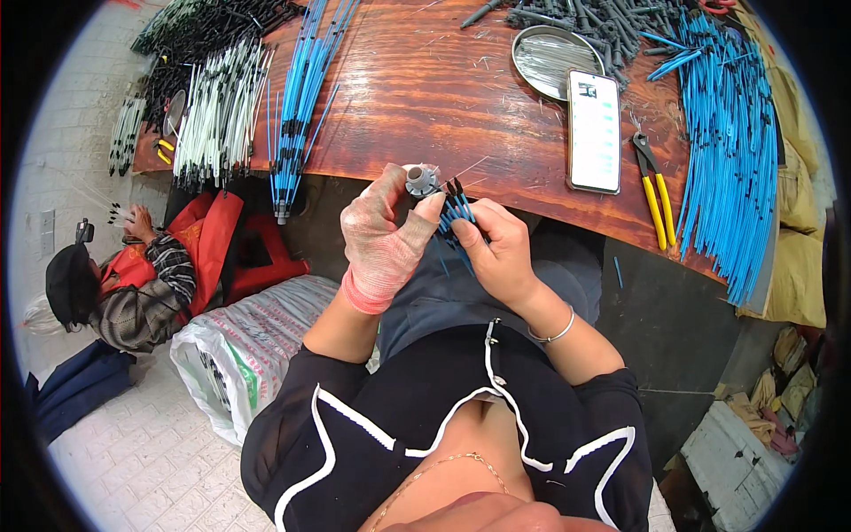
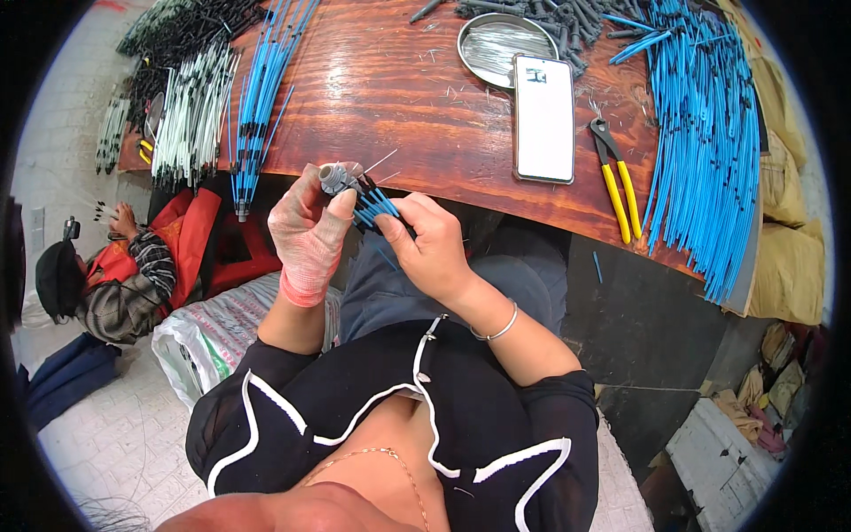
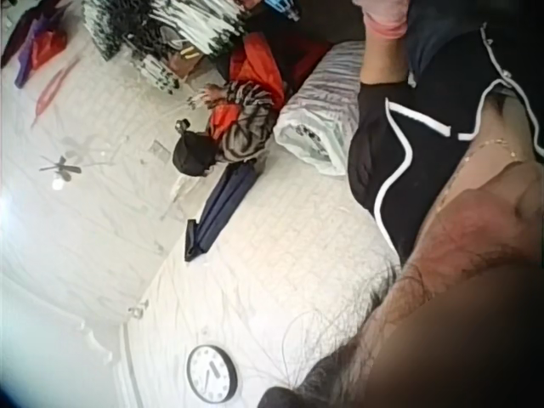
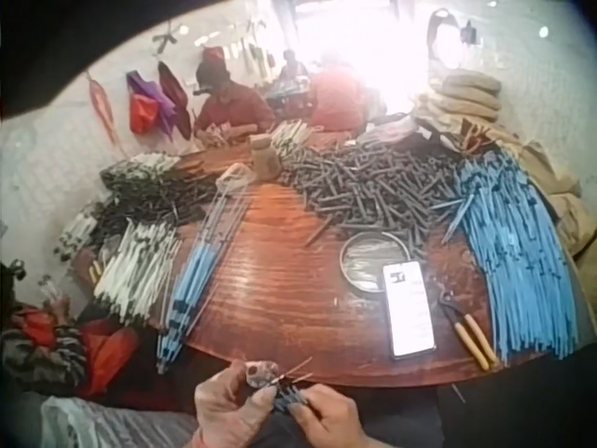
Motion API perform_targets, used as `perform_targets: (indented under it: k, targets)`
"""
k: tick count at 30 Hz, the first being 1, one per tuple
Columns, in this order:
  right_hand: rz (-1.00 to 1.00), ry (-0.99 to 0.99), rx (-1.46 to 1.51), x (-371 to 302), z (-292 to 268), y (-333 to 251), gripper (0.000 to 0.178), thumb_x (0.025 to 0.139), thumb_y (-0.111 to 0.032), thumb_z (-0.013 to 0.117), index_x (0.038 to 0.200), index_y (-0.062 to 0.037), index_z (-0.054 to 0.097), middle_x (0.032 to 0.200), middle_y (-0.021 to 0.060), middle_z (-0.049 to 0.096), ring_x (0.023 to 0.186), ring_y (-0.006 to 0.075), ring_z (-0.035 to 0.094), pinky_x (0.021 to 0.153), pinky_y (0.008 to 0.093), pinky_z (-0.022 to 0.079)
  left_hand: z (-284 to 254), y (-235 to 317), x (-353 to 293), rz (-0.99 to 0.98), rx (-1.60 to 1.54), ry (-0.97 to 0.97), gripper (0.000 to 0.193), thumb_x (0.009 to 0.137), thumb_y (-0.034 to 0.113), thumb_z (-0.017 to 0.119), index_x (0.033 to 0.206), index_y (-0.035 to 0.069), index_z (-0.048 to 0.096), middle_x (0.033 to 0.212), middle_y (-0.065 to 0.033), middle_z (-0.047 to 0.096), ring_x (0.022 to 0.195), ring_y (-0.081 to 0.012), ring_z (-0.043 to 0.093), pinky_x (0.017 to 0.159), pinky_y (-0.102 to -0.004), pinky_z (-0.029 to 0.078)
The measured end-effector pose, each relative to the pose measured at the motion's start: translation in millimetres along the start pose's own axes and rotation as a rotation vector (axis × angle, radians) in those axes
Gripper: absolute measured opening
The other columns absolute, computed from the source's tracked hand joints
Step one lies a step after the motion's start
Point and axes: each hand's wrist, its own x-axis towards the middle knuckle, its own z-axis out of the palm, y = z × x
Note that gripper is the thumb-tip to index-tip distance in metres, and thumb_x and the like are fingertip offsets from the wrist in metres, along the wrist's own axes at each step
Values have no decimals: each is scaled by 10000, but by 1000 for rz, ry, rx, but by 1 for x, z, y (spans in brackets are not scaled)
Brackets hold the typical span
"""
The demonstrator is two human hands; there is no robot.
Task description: Manually assembling brush components by inserting bundles of blue bristles into metal housings and securing them using pliers.
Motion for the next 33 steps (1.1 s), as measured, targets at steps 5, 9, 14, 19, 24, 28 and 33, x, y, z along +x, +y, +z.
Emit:
perform_targets:
  k: [5,9,14,19,24,28,33]
  targets:
    - [-25,1,-11,-1,1,-1,192,900,-181,620,925,8,636,737,59,543,638,153,482,586,277,406,-5,-3,-1,45,63,-57,251,835,70,676,1046,-54,620,914,-28,622,824,-73,546,734,-213,455]
    - [5,-15,-60,-3,0,-5,173,857,-145,658,944,4,637,760,90,575,656,195,536,604,296,440,-3,-1,-2,17,62,-10,250,824,65,684,1039,-48,624,909,-31,626,821,-75,549,737,-217,460]
    - [111,127,57,-18,8,2,152,854,-117,671,908,20,634,796,73,597,701,144,568,631,260,457,-3,0,-3,-20,-66,2,268,805,77,705,1026,-51,626,924,-59,646,826,-94,572,761,-235,473]
    - [-68,147,-16,-18,8,7,153,841,-101,683,919,25,645,830,82,626,733,136,591,654,247,474,-4,-2,-3,-5,-86,30,279,797,95,712,1017,-54,626,944,-96,659,839,-123,594,780,-261,484]
    - [-29,8,158,-7,-5,10,165,789,-62,711,928,17,672,768,80,622,653,146,574,586,260,461,-15,-6,1,-4,-262,-150,336,793,179,727,1017,-51,626,940,-108,658,842,-147,603,781,-284,488]
    - [132,-138,336,-3,-12,9,156,791,-57,712,924,22,690,764,58,622,664,113,567,588,243,453,-22,-6,4,-79,-413,-277,331,783,182,739,972,-65,626,868,-38,621,796,-67,527,707,-219,446]
    - [189,-117,412,-1,-11,8,155,796,-60,714,923,27,696,766,48,622,675,102,563,603,229,447,-15,-10,5,-81,-373,-251,407,788,247,748,1024,-55,609,914,-36,614,801,-69,525,697,-221,441]
